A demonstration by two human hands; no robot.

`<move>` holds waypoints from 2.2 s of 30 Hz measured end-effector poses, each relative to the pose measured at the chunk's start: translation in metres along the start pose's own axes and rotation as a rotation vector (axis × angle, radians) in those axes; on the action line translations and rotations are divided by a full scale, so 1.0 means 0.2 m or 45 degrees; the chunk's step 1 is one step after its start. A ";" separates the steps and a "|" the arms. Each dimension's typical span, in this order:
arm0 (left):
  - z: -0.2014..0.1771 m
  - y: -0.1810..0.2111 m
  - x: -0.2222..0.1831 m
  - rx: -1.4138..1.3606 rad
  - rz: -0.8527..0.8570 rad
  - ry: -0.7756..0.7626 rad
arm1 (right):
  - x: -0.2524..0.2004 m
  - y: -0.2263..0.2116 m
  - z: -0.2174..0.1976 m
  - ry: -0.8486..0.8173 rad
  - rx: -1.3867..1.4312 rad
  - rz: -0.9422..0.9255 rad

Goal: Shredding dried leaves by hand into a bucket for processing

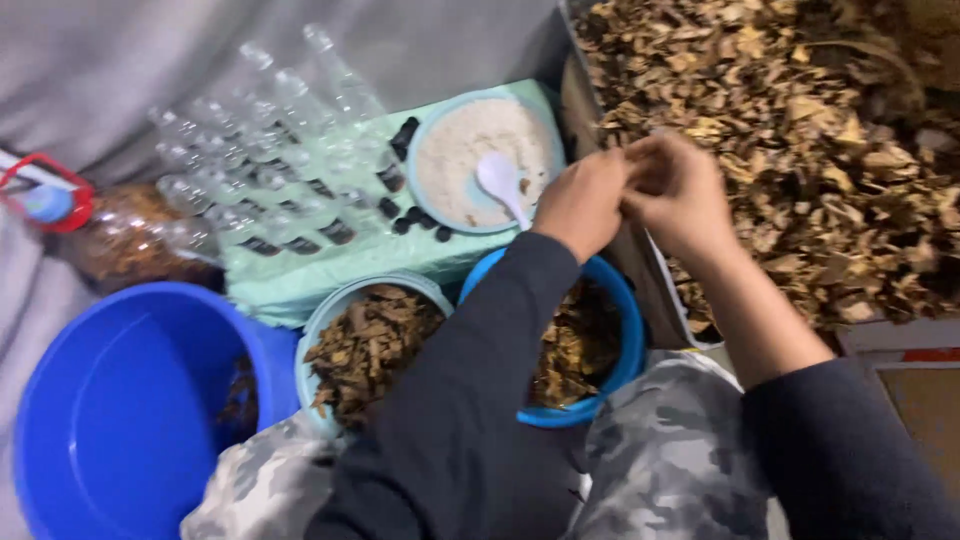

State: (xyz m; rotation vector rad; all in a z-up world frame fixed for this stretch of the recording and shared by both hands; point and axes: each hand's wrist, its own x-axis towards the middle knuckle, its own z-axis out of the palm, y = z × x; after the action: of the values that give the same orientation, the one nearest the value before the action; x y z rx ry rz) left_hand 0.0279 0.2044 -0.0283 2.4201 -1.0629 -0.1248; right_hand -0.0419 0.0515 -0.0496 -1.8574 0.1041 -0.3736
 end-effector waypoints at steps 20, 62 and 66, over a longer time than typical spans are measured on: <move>-0.17 -0.70 -1.31 0.269 -0.463 -0.803 | -0.48 -0.26 1.33 -1.158 -0.161 0.338; -0.29 -0.73 -1.19 0.281 -0.555 -0.483 | -0.40 -0.13 1.38 -0.971 -1.166 -0.423; -0.35 -0.69 -1.20 0.356 -0.555 -0.368 | -0.39 -0.30 1.36 -0.976 -0.819 -0.262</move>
State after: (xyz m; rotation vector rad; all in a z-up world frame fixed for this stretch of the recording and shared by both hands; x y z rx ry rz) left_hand -0.0263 0.4825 -0.0588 2.9250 -0.6805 -0.5154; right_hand -0.0385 0.3385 -0.0826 -2.5310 -0.5513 0.2934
